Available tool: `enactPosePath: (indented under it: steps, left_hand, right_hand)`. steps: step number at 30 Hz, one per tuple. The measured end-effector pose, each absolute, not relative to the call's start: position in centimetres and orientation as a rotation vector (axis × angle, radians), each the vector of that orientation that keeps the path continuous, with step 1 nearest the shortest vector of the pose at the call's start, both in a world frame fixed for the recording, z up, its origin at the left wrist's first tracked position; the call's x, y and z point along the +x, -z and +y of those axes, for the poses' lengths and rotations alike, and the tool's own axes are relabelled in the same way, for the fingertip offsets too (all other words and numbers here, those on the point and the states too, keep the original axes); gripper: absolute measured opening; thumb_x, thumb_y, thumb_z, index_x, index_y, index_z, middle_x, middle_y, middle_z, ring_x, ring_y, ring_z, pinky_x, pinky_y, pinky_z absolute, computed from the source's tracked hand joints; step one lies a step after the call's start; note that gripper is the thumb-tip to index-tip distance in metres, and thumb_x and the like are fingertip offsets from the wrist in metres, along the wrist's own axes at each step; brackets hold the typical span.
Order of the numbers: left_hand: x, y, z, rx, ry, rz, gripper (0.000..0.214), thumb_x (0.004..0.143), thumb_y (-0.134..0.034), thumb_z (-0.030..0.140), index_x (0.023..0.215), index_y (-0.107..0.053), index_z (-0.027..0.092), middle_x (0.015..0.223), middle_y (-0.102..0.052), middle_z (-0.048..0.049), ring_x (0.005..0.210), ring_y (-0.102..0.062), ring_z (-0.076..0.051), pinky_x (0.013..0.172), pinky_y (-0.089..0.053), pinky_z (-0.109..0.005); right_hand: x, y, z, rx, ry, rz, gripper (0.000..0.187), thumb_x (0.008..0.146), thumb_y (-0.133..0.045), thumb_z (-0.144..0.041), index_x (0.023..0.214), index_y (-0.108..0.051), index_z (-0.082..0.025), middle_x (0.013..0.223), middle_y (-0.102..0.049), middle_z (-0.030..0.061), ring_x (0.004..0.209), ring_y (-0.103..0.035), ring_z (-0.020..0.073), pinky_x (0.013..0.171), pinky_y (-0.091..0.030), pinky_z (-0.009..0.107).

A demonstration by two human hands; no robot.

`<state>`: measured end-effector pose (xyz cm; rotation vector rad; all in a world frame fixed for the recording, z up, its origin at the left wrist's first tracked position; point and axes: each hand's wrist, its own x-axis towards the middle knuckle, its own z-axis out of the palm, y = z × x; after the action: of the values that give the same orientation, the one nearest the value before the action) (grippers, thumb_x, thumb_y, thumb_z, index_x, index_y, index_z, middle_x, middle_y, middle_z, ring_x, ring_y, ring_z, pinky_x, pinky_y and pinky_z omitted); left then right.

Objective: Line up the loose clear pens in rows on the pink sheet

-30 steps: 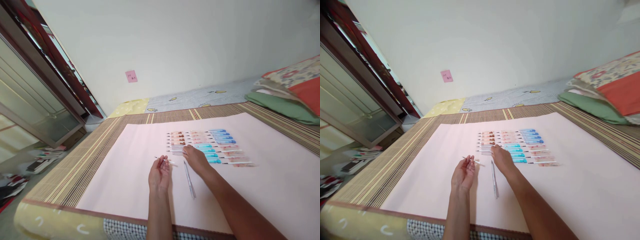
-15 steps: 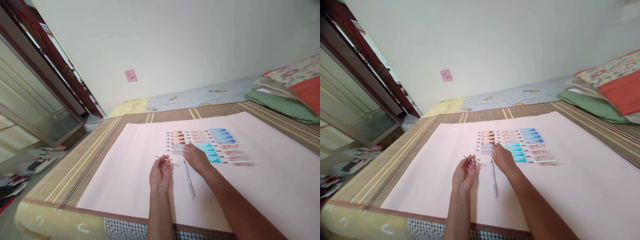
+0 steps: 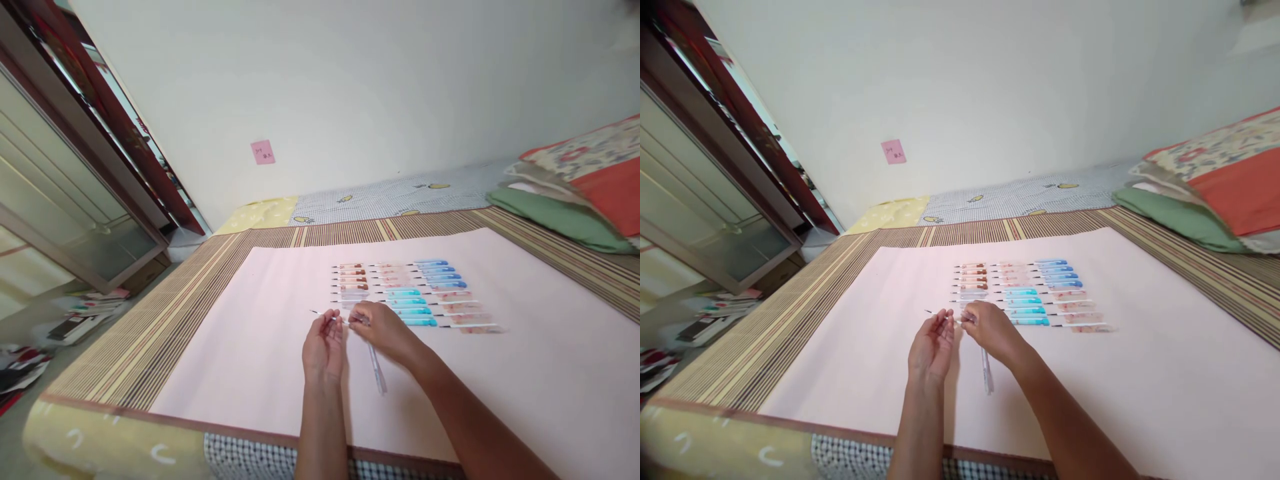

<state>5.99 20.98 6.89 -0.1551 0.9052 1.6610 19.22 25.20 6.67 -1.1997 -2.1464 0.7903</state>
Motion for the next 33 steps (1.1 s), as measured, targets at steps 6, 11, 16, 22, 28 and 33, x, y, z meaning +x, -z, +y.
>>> enactPosePath:
  steps: [6,11,16,22,28,33]
  left_hand:
    - [6.2,-7.2,20.9,-0.183,-1.65,0.922,0.024,0.092,-0.054,0.006,0.071,-0.065,0.007,0.077,-0.07,-0.0122,0.072,-0.071,-0.014,0.066,-0.06,-0.019]
    - [5.6,-7.1,20.9,-0.207,-1.651,0.999,0.023,0.092,-0.055,0.008,0.07,-0.062,0.01,0.075,-0.067,-0.0087,0.066,-0.069,-0.012,0.06,-0.058,-0.017]
    - [5.3,-6.8,20.9,-0.206,-1.641,0.962,0.019,0.09,-0.055,0.007,0.073,-0.062,0.01,0.078,-0.068,-0.0102,0.065,-0.068,-0.011,0.056,-0.055,-0.016]
    - [5.2,-6.7,20.9,-0.215,-1.634,0.956,0.016,0.089,-0.055,0.006,0.075,-0.062,0.01,0.079,-0.068,-0.011,0.065,-0.068,-0.011,0.054,-0.054,-0.015]
    - [4.6,-6.7,20.9,-0.224,-1.657,0.956,0.016,0.089,-0.055,0.006,0.075,-0.062,0.01,0.08,-0.067,-0.0112,0.067,-0.068,-0.012,0.056,-0.055,-0.016]
    - [4.4,-6.6,20.8,-0.222,-1.664,0.948,0.014,0.087,-0.056,0.005,0.075,-0.062,0.009,0.081,-0.067,-0.0123,0.067,-0.068,-0.012,0.055,-0.053,-0.015]
  right_hand:
    - [19.9,-6.1,26.0,-1.308,-0.597,-2.182,0.014,0.084,-0.054,-0.015,0.07,-0.053,-0.02,0.077,-0.06,0.0,0.073,-0.053,0.014,0.065,-0.032,0.026]
    - [21.1,-4.7,27.1,-1.521,-0.405,-2.217,0.012,0.09,-0.051,-0.015,0.079,-0.055,-0.02,0.089,-0.061,0.0025,0.075,-0.054,0.0141,0.065,-0.031,0.026]
    - [21.2,-3.7,27.5,-1.591,-0.361,-2.273,0.011,0.093,-0.053,-0.018,0.083,-0.057,-0.02,0.093,-0.063,0.0033,0.078,-0.057,0.0144,0.064,-0.03,0.025]
    - [21.2,-2.6,28.0,-1.632,-0.329,-2.272,0.01,0.093,-0.054,-0.02,0.084,-0.057,-0.02,0.093,-0.065,0.0041,0.078,-0.06,0.0153,0.063,-0.029,0.026]
    - [21.1,-2.3,28.1,-1.648,-0.309,-2.262,0.009,0.094,-0.053,-0.02,0.087,-0.057,-0.02,0.097,-0.065,0.0046,0.079,-0.061,0.0156,0.063,-0.029,0.026]
    - [20.9,-2.5,27.9,-1.64,-0.318,-2.25,0.011,0.096,-0.05,-0.02,0.089,-0.058,-0.02,0.1,-0.066,0.0049,0.082,-0.061,0.016,0.064,-0.029,0.027]
